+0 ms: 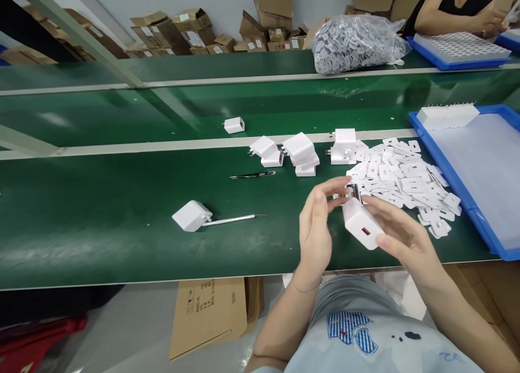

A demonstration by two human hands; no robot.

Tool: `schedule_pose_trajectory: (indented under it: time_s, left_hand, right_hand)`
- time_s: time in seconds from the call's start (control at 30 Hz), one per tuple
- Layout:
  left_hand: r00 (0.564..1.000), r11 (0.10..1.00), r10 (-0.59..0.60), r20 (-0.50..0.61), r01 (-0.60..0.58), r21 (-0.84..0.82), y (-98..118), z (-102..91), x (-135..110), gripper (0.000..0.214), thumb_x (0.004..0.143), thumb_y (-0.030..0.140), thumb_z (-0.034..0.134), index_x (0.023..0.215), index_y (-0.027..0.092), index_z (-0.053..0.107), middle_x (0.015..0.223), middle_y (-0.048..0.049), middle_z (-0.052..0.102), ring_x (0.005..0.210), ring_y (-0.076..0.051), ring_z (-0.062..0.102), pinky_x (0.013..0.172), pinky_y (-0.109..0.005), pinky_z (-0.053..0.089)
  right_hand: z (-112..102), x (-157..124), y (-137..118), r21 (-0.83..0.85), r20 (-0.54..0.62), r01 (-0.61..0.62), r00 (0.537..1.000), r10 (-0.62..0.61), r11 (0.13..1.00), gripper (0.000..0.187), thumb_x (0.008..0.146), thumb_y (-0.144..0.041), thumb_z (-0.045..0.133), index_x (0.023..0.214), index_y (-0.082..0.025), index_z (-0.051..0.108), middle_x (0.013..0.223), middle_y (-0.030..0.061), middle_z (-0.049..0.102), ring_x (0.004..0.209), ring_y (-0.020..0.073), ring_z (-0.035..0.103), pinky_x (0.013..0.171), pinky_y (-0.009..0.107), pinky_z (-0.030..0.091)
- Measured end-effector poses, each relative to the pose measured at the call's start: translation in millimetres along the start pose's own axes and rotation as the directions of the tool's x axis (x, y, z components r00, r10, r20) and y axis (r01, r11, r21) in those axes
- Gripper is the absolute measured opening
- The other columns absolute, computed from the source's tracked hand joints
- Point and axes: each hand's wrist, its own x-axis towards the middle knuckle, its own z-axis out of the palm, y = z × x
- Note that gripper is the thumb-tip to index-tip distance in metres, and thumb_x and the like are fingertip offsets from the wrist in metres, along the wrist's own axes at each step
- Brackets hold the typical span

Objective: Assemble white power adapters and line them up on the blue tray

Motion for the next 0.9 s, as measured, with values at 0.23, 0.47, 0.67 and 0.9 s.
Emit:
schedule_pose_trajectory:
  time_s: [0.23, 0.47, 0.67, 0.9]
  left_hand:
    - [0.916, 0.959, -0.262, 0.303, 0.212, 0.188, 9, -14.9, 3, 0.038, 0.079, 0.043, 0.077, 0.111, 0.023, 0.072, 0.106, -0.0073, 0.066, 0.094, -0.021, 0.067, 0.082, -0.031, 0.059]
    - [0.967, 0.982, -0.143, 0.210, 0.165, -0.093, -10, -3.7, -6, 0.048, 0.070, 0.036, 0.086, 0.114, 0.026, 0.070, 0.114, -0.0059, 0.063, 0.109, -0.025, 0.065, 0.087, -0.031, 0.060]
    - [0.971, 0.974, -0.084, 0.225, 0.127, -0.188, -8, 2.8, -11, 0.048, 0.069, 0.039, 0.086, 0.115, 0.030, 0.071, 0.113, -0.0040, 0.061, 0.113, -0.023, 0.063, 0.097, -0.031, 0.056]
    - [0.982, 0.967, -0.081, 0.171, 0.119, -0.227, -9, 6.9, -19, 0.047, 0.070, 0.040, 0.085, 0.114, 0.029, 0.073, 0.106, -0.0031, 0.057, 0.105, -0.020, 0.064, 0.092, -0.027, 0.057]
  right_hand:
    - [-15, 9, -9, -0.147, 0.061, 0.055, 0.997, -0.047, 0.988, 0.037, 0.089, -0.034, 0.068, 0.126, -0.037, 0.066, 0.129, 0.0021, 0.065, 0.123, 0.0245, 0.058, 0.106, 0.041, 0.049]
    - [-11, 6, -8, -0.293, -0.003, 0.201, 0.977, -0.211, 0.935, 0.044, 0.098, -0.029, 0.052, 0.141, -0.039, 0.053, 0.150, 0.0012, 0.047, 0.143, 0.0258, 0.038, 0.107, 0.042, 0.048]
    - [-8, 7, -5, -0.374, 0.080, 0.507, 0.852, -0.518, 0.776, 0.043, 0.100, -0.024, 0.044, 0.142, -0.030, 0.052, 0.143, 0.0096, 0.049, 0.134, 0.0283, 0.045, 0.105, 0.049, 0.045]
    - [7, 8, -10, -0.356, 0.006, 0.533, 0.822, -0.569, 0.767, 0.032, 0.098, -0.018, 0.044, 0.120, -0.028, 0.065, 0.127, 0.0104, 0.053, 0.126, 0.0267, 0.049, 0.094, 0.043, 0.048]
